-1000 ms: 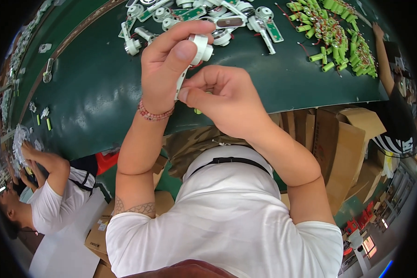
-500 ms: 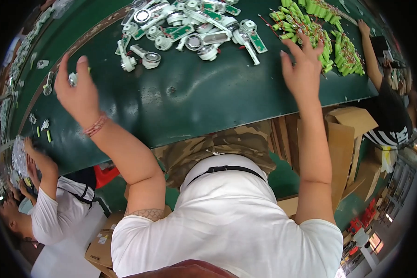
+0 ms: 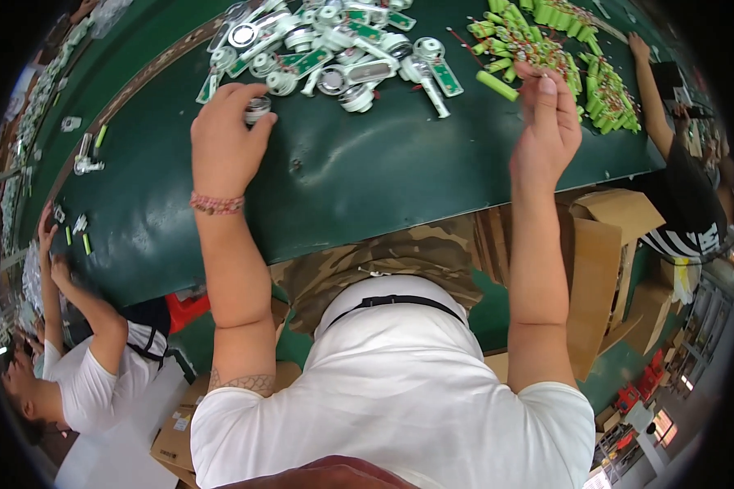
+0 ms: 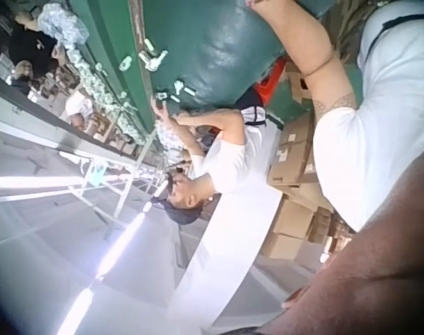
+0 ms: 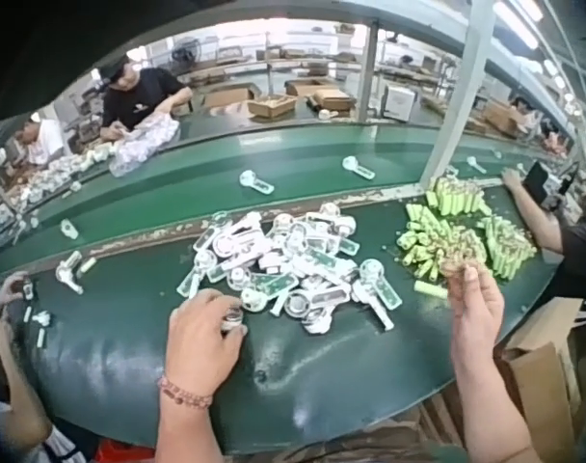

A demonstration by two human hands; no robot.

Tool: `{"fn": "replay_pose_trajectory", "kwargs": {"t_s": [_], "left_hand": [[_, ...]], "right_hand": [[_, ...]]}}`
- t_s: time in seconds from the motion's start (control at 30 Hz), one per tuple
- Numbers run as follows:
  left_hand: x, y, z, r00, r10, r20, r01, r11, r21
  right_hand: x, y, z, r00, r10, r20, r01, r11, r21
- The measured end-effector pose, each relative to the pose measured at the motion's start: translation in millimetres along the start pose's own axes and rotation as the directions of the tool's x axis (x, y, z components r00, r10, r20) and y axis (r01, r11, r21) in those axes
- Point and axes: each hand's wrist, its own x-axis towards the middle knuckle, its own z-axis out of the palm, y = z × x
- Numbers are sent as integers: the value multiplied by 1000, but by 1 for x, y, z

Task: The person assembles components of small handheld fans by hand, combining portable fan housings, batteries, circuit boards, and wires.

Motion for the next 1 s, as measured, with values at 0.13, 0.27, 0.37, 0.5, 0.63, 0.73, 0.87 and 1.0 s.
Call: {"fn": "replay_pose_trajectory", "kwargs": {"t_s": [0.13,0.27,0.37,0.5,0.63,0.73,0.87,1.0], "left_hand": [[6,5,-10,938,-272,-215,138,863,-487],[10,18,-17,875,-420,-240,-35,440,-897],[5,15,-11,887,-411,-209,-83,305,-949],[5,39,-9,926,-357,-122,-103,72,-992],[-1,43,-5,968,-253,0,-30,-115,-993],[-2,47,6,965,-247,87,39,-194,-980],[-3,39,3,959,-106,262,209,-363,-908],[-3,41,6,964,-79,253,221,-285,-933]], "right_hand": [[-17,-23,24,941,267,208,-327,876,354],[-35,-33,35,818,393,421,-557,725,405],[-54,-33,45,811,423,403,-556,773,306],[-69,-32,56,760,454,465,-584,792,181],[-83,-34,71,705,473,527,-624,767,147],[-90,-25,75,632,444,635,-658,740,137],[-102,-15,88,603,380,702,-613,783,104],[-110,-21,98,589,493,640,-617,786,-37]]}}
